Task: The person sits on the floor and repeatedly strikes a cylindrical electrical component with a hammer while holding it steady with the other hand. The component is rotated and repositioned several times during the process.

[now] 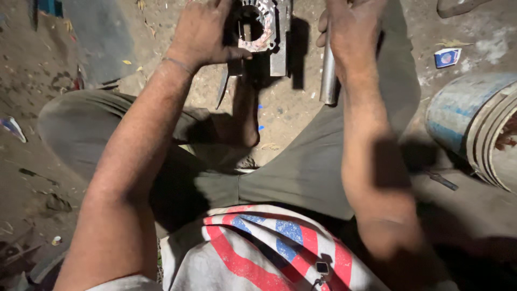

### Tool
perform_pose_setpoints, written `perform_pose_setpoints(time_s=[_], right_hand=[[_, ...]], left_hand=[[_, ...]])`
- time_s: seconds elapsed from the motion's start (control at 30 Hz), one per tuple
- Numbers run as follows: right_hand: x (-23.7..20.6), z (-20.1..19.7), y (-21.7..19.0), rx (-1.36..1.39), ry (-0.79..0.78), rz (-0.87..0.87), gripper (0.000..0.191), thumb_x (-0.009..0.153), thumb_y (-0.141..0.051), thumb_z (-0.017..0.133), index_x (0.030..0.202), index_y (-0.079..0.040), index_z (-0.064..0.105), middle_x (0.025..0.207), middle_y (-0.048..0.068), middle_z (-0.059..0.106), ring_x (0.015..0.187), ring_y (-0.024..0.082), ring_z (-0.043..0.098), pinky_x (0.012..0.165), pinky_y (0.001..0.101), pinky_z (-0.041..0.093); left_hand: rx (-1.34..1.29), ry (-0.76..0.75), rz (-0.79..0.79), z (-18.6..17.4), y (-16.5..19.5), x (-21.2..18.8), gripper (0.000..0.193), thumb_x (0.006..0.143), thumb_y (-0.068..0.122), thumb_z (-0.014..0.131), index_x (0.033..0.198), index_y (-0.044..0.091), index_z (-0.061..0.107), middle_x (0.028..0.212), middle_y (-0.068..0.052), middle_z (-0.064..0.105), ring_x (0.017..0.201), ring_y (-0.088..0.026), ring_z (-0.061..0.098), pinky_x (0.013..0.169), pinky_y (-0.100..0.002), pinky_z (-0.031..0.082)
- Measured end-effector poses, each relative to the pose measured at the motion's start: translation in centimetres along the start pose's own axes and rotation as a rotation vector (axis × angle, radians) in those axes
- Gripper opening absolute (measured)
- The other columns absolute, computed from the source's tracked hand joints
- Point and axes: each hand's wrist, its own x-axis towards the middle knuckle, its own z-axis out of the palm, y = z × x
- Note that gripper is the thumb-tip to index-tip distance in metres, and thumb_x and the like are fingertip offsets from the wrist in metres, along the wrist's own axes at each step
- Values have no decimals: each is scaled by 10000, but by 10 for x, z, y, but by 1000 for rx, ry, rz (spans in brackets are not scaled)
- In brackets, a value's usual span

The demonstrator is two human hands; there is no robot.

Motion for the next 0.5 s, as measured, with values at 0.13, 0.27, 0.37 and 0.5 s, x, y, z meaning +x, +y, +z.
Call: perform_pose_setpoints(time_s=[0.13, 0.27, 0.37, 0.5], right_hand=[[3, 4, -2, 16, 13, 22, 203, 1038, -173, 724, 986, -14, 611, 742, 34, 617, 574, 123, 631, 452, 278, 491], [4, 7, -2, 23, 35, 35, 201, 1037, -160, 723, 951, -9, 623, 704, 37, 619, 556, 121, 628, 441, 278, 490], [4, 6, 1, -1, 42, -3, 201, 1037, -158, 711, 932, -13, 619, 700, 40, 626, 548, 122, 630, 436, 281, 494], [1, 3, 6, -36, 72, 26, 235, 1037, -184, 700, 898, -25, 598, 671, 44, 613, 523, 122, 616, 430, 276, 476]], left_hand=[[-75, -74, -108, 5, 13, -4, 1297, 639, 611, 960, 1576, -52, 356, 1452, -285, 522, 890, -480, 647, 803, -526, 495], [37, 52, -146, 11, 17, -8, 1261, 587, 571, 966, 1550, 4, 383, 1404, -244, 559, 912, -431, 693, 990, -667, 364], [-12, 36, -219, 15, 19, -13, 1240, 613, 531, 959, 1572, 10, 370, 1477, -257, 538, 993, -429, 688, 1059, -602, 386], [-59, 125, -118, 17, 12, -15, 1166, 650, 583, 976, 1526, 8, 464, 1400, -239, 588, 1054, -437, 662, 990, -554, 452]])
